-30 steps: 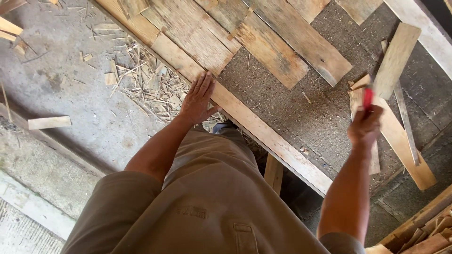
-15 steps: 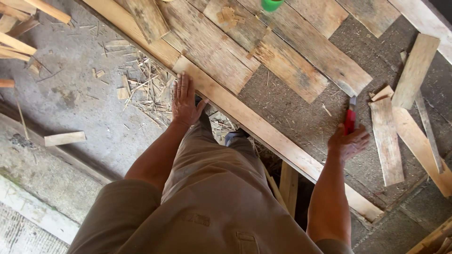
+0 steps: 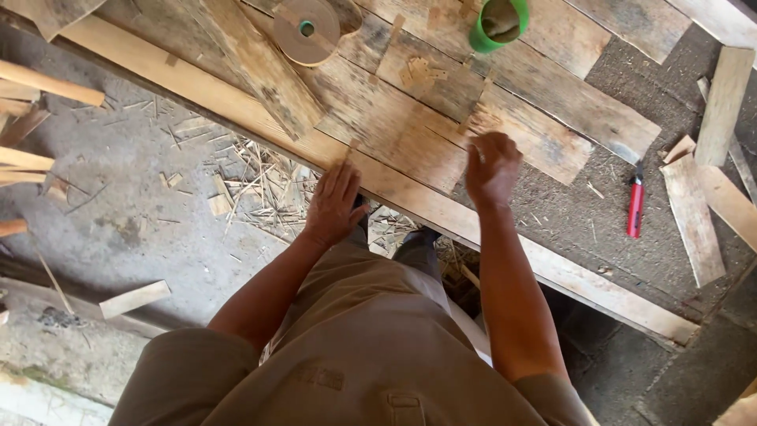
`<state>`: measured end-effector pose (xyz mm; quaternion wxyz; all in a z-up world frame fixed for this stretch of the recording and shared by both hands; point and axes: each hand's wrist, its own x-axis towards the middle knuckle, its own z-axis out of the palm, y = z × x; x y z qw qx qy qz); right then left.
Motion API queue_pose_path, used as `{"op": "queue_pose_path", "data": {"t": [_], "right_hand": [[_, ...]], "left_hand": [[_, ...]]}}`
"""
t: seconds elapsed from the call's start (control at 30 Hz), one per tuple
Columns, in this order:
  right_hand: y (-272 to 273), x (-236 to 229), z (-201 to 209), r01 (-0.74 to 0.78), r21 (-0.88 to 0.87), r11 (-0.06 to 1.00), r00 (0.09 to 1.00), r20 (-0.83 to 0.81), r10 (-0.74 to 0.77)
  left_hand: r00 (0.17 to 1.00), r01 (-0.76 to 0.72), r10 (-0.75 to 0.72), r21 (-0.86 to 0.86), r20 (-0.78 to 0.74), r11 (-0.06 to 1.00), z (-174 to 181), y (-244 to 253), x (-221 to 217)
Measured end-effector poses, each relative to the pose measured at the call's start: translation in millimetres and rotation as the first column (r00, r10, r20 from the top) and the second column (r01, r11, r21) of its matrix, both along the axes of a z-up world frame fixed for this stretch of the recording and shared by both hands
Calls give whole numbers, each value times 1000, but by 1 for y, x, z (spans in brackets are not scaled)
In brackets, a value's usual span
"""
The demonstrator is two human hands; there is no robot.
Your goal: The recorder is using a utility knife and tape to repair or patch thin wooden veneer/panels on a workshop bench.
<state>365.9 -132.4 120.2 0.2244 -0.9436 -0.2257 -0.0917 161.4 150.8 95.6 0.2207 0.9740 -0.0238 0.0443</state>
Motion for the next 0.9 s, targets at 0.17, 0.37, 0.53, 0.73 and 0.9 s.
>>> {"op": "queue_pose_path", "data": {"t": [0.17,0.37,0.53,0.73,0.9], "right_hand": [[84,16,11,3,-84,996,996,-84,-10],[115,36,13,33,-132,991,999,19,-31],[104,60,-14,154,-164,974,988,19,-153],[103,78,-18,163,-102,981,982,-77,-172],[106,82,-6,-12,-49,999,995,-101,7]], "left_hand": [[994,104,-103,25,-27,994,3,20,3],[988,157,-157,19,-5,987,0,31,5],[986,167,-167,-1,-29,986,1,38,9],[981,194,-193,4,-29,981,-3,47,11],[980,196,-196,-13,-15,980,-1,46,11]]}}
